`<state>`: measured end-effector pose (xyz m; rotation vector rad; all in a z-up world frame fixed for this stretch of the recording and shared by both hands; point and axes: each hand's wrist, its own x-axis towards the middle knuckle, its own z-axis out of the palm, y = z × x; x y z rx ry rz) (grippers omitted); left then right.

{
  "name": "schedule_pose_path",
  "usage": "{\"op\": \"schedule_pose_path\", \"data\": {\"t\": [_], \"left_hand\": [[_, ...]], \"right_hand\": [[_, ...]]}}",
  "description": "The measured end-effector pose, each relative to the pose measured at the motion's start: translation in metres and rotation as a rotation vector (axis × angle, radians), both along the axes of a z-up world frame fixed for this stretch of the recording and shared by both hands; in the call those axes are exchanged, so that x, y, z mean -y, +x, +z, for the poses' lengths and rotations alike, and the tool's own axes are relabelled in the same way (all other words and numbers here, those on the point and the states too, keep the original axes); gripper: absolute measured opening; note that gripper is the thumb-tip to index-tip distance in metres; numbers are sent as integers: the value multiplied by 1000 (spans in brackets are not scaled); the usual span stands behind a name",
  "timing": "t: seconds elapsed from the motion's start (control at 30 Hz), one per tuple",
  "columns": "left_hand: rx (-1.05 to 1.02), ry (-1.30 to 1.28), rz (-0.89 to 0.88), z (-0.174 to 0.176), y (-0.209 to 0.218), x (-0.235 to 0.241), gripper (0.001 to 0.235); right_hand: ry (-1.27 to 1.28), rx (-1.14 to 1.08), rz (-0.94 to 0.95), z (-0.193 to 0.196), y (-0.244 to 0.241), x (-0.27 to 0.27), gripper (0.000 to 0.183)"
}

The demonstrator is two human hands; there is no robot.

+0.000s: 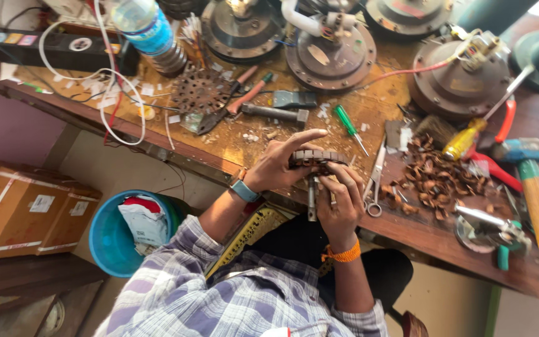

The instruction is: The person works on a circular electrical component, likely a motor stator, using a screwdriver to adjust or secure copper windings. They rotate the component and use their fingers to manipulate the windings while seated at a cluttered workbench.

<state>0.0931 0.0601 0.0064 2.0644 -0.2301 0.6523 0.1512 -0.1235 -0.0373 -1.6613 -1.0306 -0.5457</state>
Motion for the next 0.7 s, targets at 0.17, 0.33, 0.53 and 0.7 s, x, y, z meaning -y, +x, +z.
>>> {"op": "schedule_pose_path", "data": {"t": [0.17,0.33,0.53,0.7], "left_hand": [[-77,69,6,4,3,-4,82],[-170,191,1,9,7,-5,79],[-194,58,-44,10,7,-5,72],[-132,24,-33,6,-1,-7,71]], "right_hand": [[1,-38,-8,-2,-1,-1,17],[48,-73,-62,-10,-4,-2,14],[53,-91,-97,-24,-8,-9,13],[27,-82,-78,-26,-10,-9,13]]}}
